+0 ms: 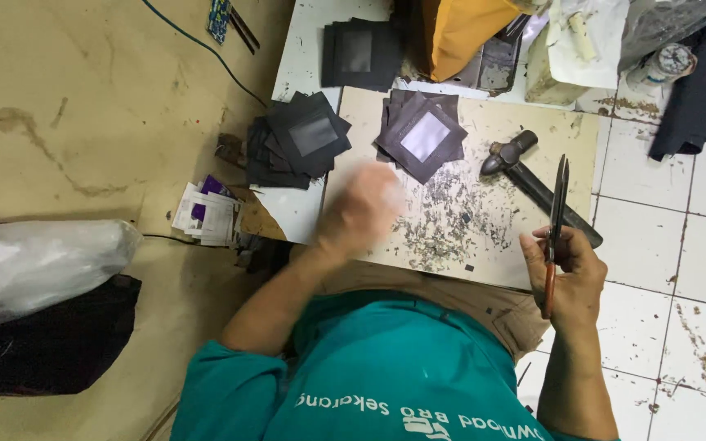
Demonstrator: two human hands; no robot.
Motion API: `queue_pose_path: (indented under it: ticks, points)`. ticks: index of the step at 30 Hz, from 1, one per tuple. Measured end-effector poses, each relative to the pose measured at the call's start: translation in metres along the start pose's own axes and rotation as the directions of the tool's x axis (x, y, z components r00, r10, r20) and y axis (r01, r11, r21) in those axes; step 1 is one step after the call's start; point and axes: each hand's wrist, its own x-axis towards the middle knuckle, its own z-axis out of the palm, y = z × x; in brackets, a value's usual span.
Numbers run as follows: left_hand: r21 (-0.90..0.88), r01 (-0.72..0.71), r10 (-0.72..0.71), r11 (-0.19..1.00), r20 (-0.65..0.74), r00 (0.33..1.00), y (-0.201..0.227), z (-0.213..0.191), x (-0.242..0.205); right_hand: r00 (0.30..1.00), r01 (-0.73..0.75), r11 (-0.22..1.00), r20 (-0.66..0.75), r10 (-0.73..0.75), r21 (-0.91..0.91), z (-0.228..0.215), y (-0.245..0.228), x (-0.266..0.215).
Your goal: Trimming the edges of small leather pieces using scissors
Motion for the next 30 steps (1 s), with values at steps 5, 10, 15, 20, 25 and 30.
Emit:
queue_pose_path:
  ticks: [5, 10, 15, 20, 25, 30]
  points:
    - [0.393, 0.211, -0.174, 0.895, -0.128, 0.976, -0.086, -0.032, 0.008, 0.986, 0.162, 0.981, -0.068, -0.155, 0.11, 0.016, 0.003, 0.006]
    - [0.515, 0.255, -0.28, 0.819, -0.029, 0.959, -0.097, -0.024, 0.0, 0.984, 0.174, 0.98, -0.044, -0.17, 0.097, 0.021, -0.024, 0.007]
    - [0.818, -0.086, 0.229, 0.569, -0.057, 0.972, -0.144, 0.01, -0.008, 0.983, 0.184, 0.976, -0.023, -0.183, 0.114, 0.024, -0.029, 0.003]
    - [0.564, -0.074, 0.225, 0.822, -0.203, 0.953, -0.037, -0.038, -0.007, 0.983, 0.184, 0.963, -0.033, -0.181, 0.195, 0.037, -0.014, 0.003]
    - [-0.638, 0.185, -0.296, 0.748, -0.071, 0.953, 0.048, -0.005, -0.03, 0.984, 0.133, 0.872, 0.04, -0.172, 0.471, 0.054, -0.043, -0.006]
    - [-0.861, 0.303, -0.416, 0.409, 0.119, 0.901, 0.054, 0.014, -0.033, 0.993, -0.105, 0.763, 0.109, 0.046, 0.638, 0.043, -0.037, -0.005]
